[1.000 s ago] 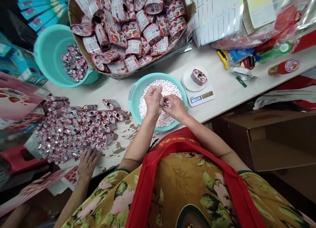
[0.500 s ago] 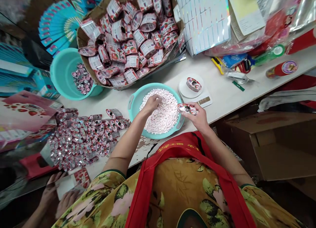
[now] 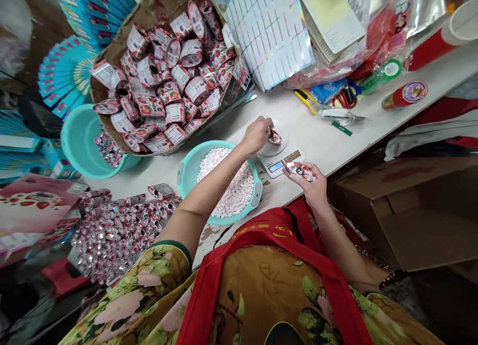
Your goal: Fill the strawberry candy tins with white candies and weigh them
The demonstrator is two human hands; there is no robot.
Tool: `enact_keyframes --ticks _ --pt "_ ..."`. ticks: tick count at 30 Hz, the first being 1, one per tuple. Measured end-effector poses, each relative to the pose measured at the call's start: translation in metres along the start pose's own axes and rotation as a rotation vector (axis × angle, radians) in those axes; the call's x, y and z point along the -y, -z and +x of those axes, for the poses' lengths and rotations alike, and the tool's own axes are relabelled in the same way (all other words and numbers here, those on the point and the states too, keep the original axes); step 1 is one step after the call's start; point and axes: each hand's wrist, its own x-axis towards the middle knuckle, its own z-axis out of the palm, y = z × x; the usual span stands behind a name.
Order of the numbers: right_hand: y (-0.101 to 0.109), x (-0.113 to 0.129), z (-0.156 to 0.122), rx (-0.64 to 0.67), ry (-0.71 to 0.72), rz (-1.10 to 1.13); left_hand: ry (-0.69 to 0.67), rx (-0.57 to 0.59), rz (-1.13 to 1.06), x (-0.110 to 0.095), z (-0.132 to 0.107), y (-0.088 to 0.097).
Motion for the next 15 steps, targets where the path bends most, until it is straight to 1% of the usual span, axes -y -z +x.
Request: enact_keyframes --ticks 3,5,7,10,12,13,15 --pt "0.004 0.001 0.003 -0.025 -0.007 0.009 -0.005 -0.048 -0.068 0.002 0.002 -0.001" --pt "0.006 0.003 0.005 -0.05 -0.007 0.018 0.015 -0.082 -0.166 0.003 0.003 -0.001" --pt "0.009 0.005 0.006 -0.085 0.0 0.028 0.074 -0.101 -0.36 0.005 0.002 0.002" --pt "0.018 0.002 0.009 -0.152 0.023 0.052 0.236 -0.135 -0.844 0.015 -0.01 0.013" --pt "0.026 -0.002 0.01 -0.197 0.041 0.062 0.344 -0.197 -1.118 0.024 -0.024 0.023" --pt "0.03 -0.005 0.011 -0.215 0.047 0.064 0.388 -0.231 -1.187 0.028 -0.032 0.027" --pt "0.037 -0.01 0.013 -0.246 0.054 0.071 0.447 -0.259 -1.188 0.034 -0.045 0.03"
